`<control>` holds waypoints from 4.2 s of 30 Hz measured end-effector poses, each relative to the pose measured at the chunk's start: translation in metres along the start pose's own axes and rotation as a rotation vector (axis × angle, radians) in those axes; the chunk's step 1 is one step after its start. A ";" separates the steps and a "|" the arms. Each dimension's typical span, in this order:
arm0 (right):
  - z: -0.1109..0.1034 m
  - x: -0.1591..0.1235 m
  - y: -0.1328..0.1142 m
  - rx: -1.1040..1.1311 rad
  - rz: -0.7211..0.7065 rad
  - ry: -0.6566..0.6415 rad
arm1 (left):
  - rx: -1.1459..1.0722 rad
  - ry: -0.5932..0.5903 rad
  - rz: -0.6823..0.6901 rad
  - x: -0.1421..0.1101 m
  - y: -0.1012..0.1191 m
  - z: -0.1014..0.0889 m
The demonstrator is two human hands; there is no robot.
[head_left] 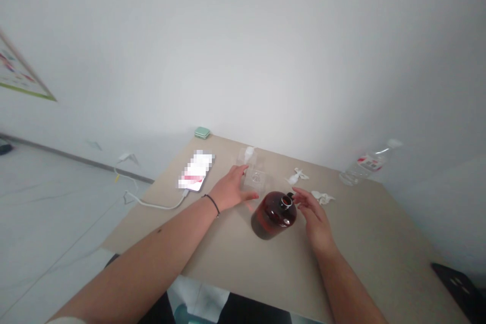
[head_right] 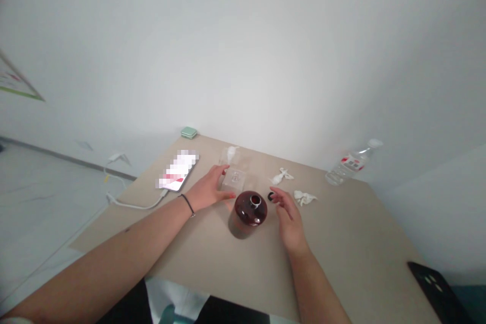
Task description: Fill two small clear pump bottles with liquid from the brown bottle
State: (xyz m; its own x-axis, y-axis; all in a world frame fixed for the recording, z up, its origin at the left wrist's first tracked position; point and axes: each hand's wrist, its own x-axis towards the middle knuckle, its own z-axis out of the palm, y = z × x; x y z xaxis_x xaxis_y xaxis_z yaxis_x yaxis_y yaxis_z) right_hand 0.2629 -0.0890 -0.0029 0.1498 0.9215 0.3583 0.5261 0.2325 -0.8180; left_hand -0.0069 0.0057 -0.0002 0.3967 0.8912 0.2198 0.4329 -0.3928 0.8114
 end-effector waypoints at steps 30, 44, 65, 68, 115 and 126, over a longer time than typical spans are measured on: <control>-0.002 -0.016 -0.048 0.220 0.157 -0.211 | -0.330 -0.179 0.044 0.001 0.001 -0.004; -0.004 0.006 -0.052 0.029 0.104 -0.305 | -0.313 -0.259 0.131 0.001 -0.003 -0.002; -0.024 0.019 -0.059 -0.495 -0.007 -0.411 | -0.306 -0.286 0.181 0.003 -0.003 -0.003; -0.025 0.021 -0.063 -0.560 -0.012 -0.404 | -0.298 -0.281 0.195 0.003 -0.003 -0.004; -0.026 0.035 -0.114 -1.033 -0.110 -0.498 | -0.324 -0.309 0.222 0.002 -0.004 0.001; -0.027 0.036 -0.110 -1.006 -0.127 -0.496 | -0.316 -0.307 0.225 0.002 -0.004 0.001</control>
State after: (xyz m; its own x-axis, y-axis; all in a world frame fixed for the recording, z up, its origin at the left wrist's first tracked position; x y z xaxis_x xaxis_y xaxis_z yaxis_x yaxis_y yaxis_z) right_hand 0.2325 -0.0901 0.1122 -0.1837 0.9829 0.0112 0.9827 0.1834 0.0266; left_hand -0.0073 0.0088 -0.0037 0.6929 0.6656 0.2773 0.0614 -0.4376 0.8971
